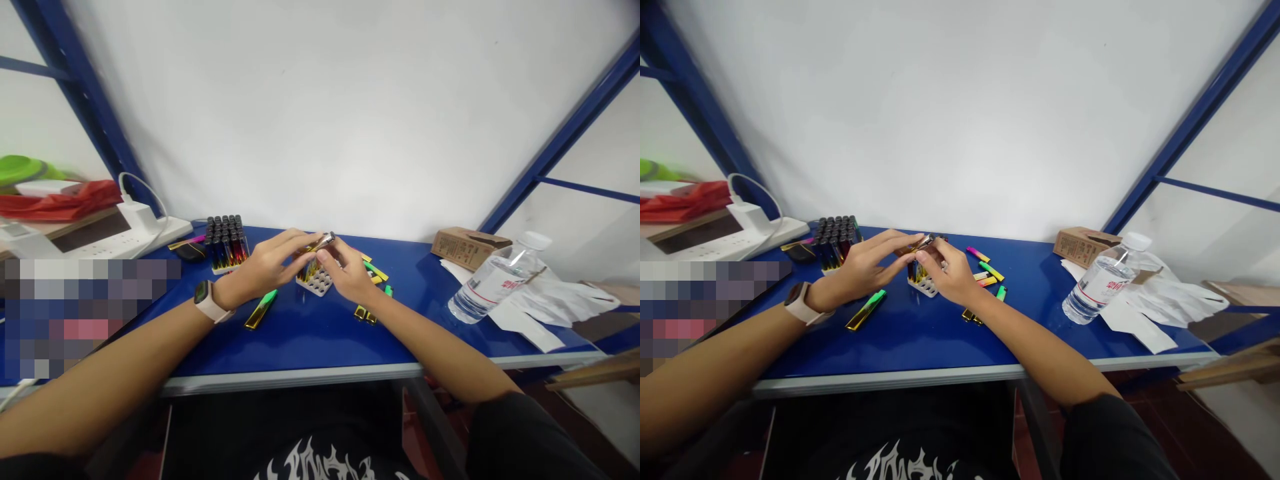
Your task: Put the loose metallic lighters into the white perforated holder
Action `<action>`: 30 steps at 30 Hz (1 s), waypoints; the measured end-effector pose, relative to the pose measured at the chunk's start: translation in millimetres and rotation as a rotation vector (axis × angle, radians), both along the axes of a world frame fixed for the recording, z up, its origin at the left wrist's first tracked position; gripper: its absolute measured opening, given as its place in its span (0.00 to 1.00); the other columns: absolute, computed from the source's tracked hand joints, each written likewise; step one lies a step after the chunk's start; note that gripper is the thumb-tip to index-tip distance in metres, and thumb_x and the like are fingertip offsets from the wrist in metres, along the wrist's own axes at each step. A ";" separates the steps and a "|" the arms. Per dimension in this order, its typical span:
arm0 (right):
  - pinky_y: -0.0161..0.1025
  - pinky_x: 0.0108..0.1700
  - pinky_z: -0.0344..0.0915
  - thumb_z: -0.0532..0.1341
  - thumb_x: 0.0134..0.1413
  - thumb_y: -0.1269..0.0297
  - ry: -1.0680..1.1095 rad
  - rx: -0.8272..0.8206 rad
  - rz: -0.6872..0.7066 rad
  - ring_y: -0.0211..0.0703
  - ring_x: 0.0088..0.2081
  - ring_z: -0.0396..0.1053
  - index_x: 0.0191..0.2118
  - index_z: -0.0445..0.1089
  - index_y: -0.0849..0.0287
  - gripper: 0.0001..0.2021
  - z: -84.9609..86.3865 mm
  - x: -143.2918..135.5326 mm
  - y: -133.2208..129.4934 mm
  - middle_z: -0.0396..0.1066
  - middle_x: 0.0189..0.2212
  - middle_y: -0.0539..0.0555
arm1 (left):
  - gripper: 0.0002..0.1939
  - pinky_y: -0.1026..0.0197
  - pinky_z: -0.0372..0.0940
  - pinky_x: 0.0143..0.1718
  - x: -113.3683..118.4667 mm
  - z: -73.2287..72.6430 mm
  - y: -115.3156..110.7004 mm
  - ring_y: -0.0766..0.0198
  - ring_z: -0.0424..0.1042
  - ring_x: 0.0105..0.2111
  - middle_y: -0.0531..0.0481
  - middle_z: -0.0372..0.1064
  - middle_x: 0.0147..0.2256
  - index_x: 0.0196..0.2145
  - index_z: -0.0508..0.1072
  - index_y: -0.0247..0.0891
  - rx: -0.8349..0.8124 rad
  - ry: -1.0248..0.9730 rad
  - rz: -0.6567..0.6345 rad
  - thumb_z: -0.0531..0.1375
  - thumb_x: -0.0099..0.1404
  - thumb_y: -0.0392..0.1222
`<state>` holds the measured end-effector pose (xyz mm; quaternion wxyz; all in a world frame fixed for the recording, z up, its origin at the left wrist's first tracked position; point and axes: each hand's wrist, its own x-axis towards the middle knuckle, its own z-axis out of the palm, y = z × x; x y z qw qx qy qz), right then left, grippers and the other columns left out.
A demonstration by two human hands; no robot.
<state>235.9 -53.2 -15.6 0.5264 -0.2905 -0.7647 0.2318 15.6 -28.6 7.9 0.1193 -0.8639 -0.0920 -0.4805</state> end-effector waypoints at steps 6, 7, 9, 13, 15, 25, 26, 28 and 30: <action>0.44 0.37 0.67 0.64 0.72 0.36 0.181 -0.118 0.022 0.44 0.34 0.67 0.45 0.72 0.52 0.22 -1.6 -8.8 -1.5 0.71 0.33 0.51 | 0.19 0.62 0.79 0.44 -1.2 -5.6 3.4 0.63 0.86 0.39 0.43 0.86 0.51 0.68 0.73 0.39 -0.013 -0.013 0.009 0.63 0.84 0.41; 0.43 0.37 0.68 0.65 0.71 0.35 0.210 -0.111 -0.008 0.44 0.34 0.67 0.43 0.71 0.52 0.22 -0.8 -9.6 -1.8 0.70 0.33 0.50 | 0.18 0.62 0.79 0.44 -1.8 -6.3 3.9 0.62 0.86 0.39 0.44 0.86 0.49 0.67 0.73 0.38 -0.004 -0.011 0.019 0.63 0.84 0.42; 0.43 0.39 0.69 0.65 0.70 0.35 0.263 -0.085 -0.094 0.45 0.35 0.69 0.41 0.69 0.51 0.23 1.1 -9.3 -1.2 0.70 0.32 0.50 | 0.16 0.60 0.78 0.42 -3.2 -6.7 4.5 0.61 0.84 0.37 0.46 0.85 0.44 0.65 0.74 0.38 -0.013 0.002 0.066 0.62 0.84 0.43; 0.44 0.41 0.72 0.63 0.72 0.35 0.343 -0.078 -0.171 0.45 0.36 0.73 0.41 0.66 0.50 0.22 2.9 -1.8 7.5 0.74 0.33 0.51 | 0.17 0.52 0.79 0.49 -6.8 -5.5 6.0 0.54 0.84 0.46 0.39 0.81 0.51 0.65 0.72 0.37 -0.135 0.079 0.183 0.58 0.85 0.45; 0.43 0.37 0.72 0.64 0.72 0.35 0.384 -0.141 -0.125 0.43 0.31 0.72 0.42 0.64 0.49 0.22 2.0 2.3 14.8 0.72 0.29 0.48 | 0.19 0.45 0.78 0.58 -8.7 -6.3 8.8 0.48 0.81 0.56 0.34 0.77 0.59 0.67 0.70 0.36 -0.200 0.148 0.219 0.56 0.85 0.46; 0.34 0.21 0.44 0.62 0.65 0.30 0.473 -0.574 0.037 0.31 0.18 0.44 0.29 0.66 0.54 0.30 2.0 12.3 29.8 0.51 0.18 0.41 | 0.35 0.30 0.67 0.71 -13.3 -17.8 22.4 0.36 0.66 0.74 0.29 0.61 0.77 0.78 0.62 0.36 -0.444 0.470 0.313 0.43 0.88 0.61; 0.33 0.21 0.43 0.60 0.67 0.31 0.472 -0.608 0.029 0.31 0.17 0.42 0.26 0.62 0.53 0.31 3.1 12.9 29.2 0.48 0.17 0.41 | 0.36 0.30 0.67 0.71 -13.3 -17.5 22.2 0.35 0.66 0.74 0.29 0.61 0.77 0.78 0.62 0.36 -0.450 0.470 0.311 0.42 0.88 0.62; 0.33 0.20 0.41 0.57 0.70 0.37 0.470 -0.657 0.006 0.31 0.18 0.39 0.23 0.57 0.52 0.29 5.6 13.3 27.6 0.44 0.16 0.41 | 0.37 0.30 0.68 0.70 -13.1 -16.6 21.8 0.35 0.67 0.74 0.28 0.62 0.76 0.78 0.62 0.36 -0.456 0.469 0.307 0.42 0.87 0.63; 0.33 0.20 0.41 0.54 0.71 0.43 0.465 -0.682 -0.015 0.32 0.18 0.37 0.23 0.55 0.51 0.27 8.0 12.9 25.6 0.43 0.16 0.41 | 0.36 0.31 0.69 0.69 -13.0 -15.8 21.3 0.36 0.69 0.73 0.29 0.63 0.76 0.78 0.62 0.35 -0.454 0.468 0.301 0.43 0.87 0.63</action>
